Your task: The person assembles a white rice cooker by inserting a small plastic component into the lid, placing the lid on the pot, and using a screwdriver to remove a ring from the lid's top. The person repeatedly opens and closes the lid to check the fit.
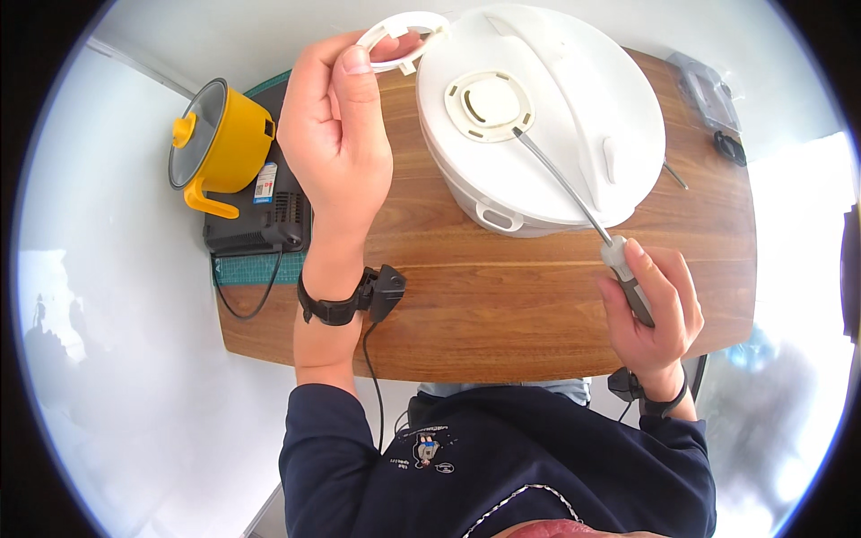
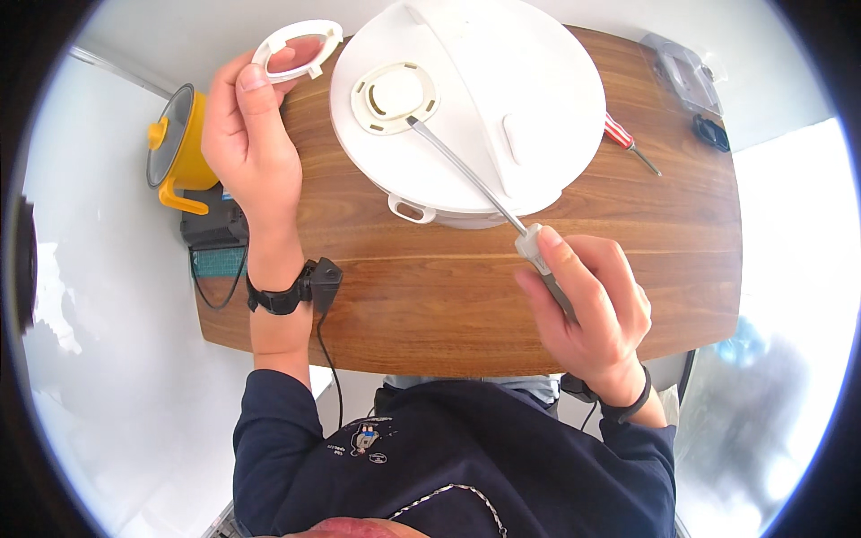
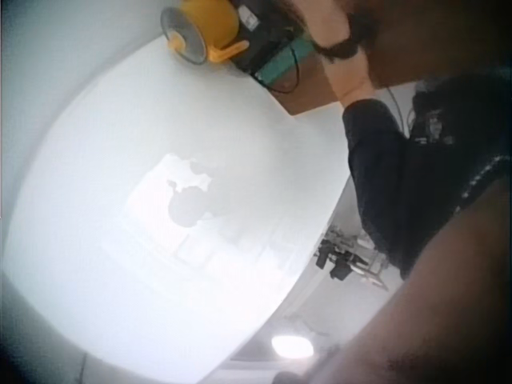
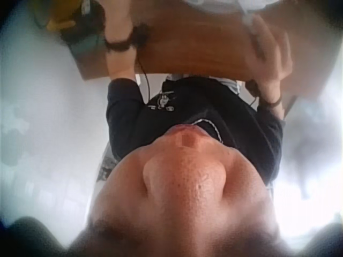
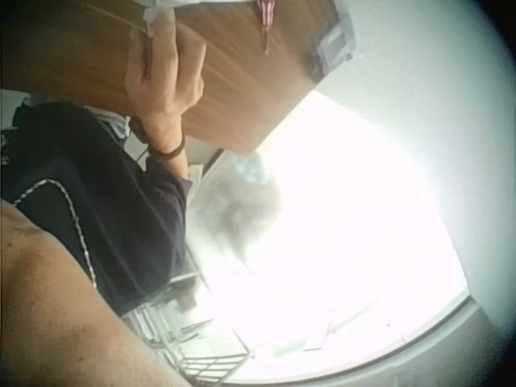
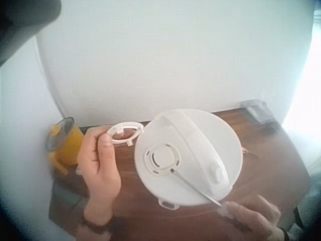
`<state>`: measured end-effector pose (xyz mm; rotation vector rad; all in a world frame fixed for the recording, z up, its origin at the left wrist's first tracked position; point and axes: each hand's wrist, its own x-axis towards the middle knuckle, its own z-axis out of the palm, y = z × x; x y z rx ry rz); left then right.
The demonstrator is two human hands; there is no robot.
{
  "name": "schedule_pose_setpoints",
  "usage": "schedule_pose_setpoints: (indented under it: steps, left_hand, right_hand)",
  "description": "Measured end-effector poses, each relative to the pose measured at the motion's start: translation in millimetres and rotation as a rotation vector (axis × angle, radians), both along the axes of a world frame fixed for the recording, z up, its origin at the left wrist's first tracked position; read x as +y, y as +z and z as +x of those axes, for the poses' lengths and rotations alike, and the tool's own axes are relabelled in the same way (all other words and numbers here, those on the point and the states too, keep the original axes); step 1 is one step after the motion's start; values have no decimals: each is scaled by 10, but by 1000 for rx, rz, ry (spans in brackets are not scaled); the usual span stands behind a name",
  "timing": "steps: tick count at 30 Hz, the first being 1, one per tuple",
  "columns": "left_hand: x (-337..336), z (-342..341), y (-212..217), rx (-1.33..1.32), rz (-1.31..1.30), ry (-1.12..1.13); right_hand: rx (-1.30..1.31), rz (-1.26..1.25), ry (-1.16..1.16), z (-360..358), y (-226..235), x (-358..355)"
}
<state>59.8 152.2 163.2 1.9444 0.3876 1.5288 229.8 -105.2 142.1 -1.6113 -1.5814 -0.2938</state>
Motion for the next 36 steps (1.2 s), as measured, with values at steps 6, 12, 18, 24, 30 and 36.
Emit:
schedule_pose_setpoints:
  steps: [6,12,18,24,30,36]
  left_hand:
    - [111,15,-4,-103,-40,47]
    - [102,0,52,-94,-66,104]
    - [168,6,22,-126,21,129]
    - [123,-113,20,-54,27,-8]
    - [107,-208,204,270,105,-139]
    - [267,-312,196,445,262,-157]
  right_hand:
    - [-31,-54,31,49,203,46]
    - [-47,-20,40,233,468,68]
    - [89,-97,12,351,595,175]
    - [77,-280,346,611,910,303]
    - [15,-402,452,652,1102,457]
    - [-39,-453,481,609,1150,578]
